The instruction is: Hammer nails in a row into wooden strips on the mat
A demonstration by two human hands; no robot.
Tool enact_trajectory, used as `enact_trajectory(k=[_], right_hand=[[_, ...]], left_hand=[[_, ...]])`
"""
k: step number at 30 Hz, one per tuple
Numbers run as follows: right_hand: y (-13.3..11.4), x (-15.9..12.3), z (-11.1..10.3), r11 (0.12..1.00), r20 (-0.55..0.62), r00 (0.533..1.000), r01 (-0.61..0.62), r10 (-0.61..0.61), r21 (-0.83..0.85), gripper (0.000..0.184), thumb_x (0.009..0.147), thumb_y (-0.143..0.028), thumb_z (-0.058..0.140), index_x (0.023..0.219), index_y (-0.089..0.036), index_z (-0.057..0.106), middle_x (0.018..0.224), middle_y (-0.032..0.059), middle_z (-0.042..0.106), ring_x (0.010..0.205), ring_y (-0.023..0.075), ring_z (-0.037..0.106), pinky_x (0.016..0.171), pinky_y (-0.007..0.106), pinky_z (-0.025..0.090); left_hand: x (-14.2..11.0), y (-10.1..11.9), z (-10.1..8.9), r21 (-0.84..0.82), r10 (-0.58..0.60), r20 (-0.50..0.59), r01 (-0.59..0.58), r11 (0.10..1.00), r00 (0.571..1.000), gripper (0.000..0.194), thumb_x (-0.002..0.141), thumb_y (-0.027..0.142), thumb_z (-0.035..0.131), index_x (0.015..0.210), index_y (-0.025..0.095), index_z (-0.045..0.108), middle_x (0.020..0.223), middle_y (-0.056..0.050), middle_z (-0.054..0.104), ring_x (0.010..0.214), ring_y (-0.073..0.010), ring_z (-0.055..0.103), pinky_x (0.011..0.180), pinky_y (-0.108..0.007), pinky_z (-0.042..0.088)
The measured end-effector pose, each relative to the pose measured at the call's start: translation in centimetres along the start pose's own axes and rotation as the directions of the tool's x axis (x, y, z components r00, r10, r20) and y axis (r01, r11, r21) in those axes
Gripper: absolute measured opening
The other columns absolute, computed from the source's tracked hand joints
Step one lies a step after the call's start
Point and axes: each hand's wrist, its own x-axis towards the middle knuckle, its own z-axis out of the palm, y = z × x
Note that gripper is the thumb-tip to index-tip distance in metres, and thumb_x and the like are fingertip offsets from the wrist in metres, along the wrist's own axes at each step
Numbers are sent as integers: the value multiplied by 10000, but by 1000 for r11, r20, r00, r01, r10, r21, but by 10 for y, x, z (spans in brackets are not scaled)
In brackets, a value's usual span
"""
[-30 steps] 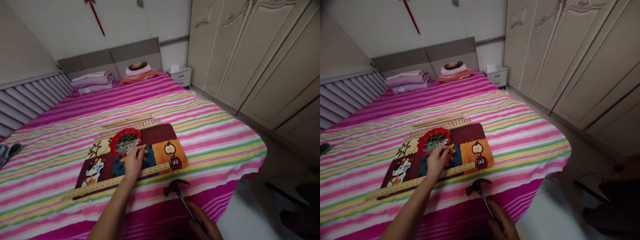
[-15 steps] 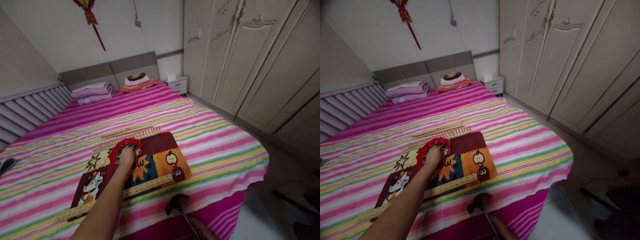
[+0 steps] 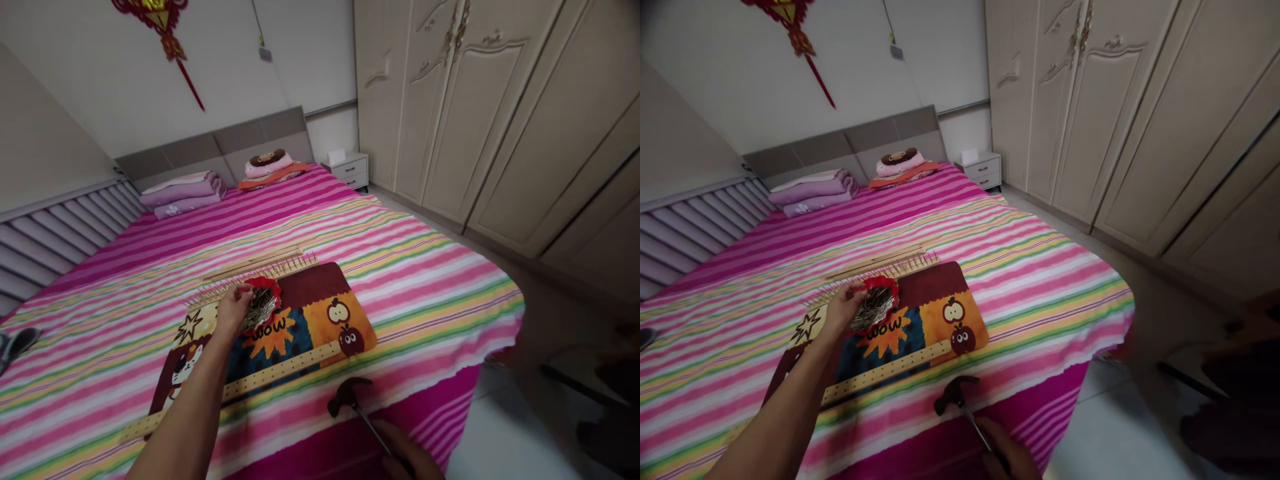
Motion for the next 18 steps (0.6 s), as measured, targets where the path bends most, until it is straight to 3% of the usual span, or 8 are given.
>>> enact_trajectory(k=[3,6,8,14,18], right_hand=[[-3,-1,1,1000,-23,1000,6,-6,-24,401,824,-308,542,1210,-241,629,1224,64,655,1131,257,595,957,342,466],[-10,-3,0,998,8,1000,0,1,-56,423,818,-255,528,1231,-223,609,1247,76,638,1152,254,579,979,360,446],[-16,-4,-1,998,5,1000,-4,4,-62,432,809,-227,519,1232,-218,606,1242,78,641,1148,251,580,981,367,441],[-26,-4,-4,999,23,1000,12,-12,-34,456,789,-175,499,1233,-235,585,1206,61,662,1091,238,611,937,370,472],[-23,-4,-4,998,39,999,2,0,-63,467,786,-178,490,1245,-202,572,1234,80,642,1112,247,597,961,388,452]], left_hand=[[-13,8,-6,-356,-116,54,128,926,992,312,551,351,659,788,150,652,674,-33,670,570,-130,574,545,-250,440],[-36,18,-7,-535,-221,201,296,792,954,349,411,248,751,733,131,685,699,-46,686,558,-101,562,524,-224,432],[-56,24,-3,-554,-244,290,370,746,925,401,376,211,787,760,131,705,720,-53,696,589,-107,583,533,-218,441],[-114,28,26,-433,-183,365,341,834,913,369,424,383,810,681,140,706,715,-50,696,511,-76,504,455,-201,390],[-138,28,49,-413,-187,449,389,823,874,425,414,408,799,721,139,682,552,19,605,435,-56,443,437,-202,385]])
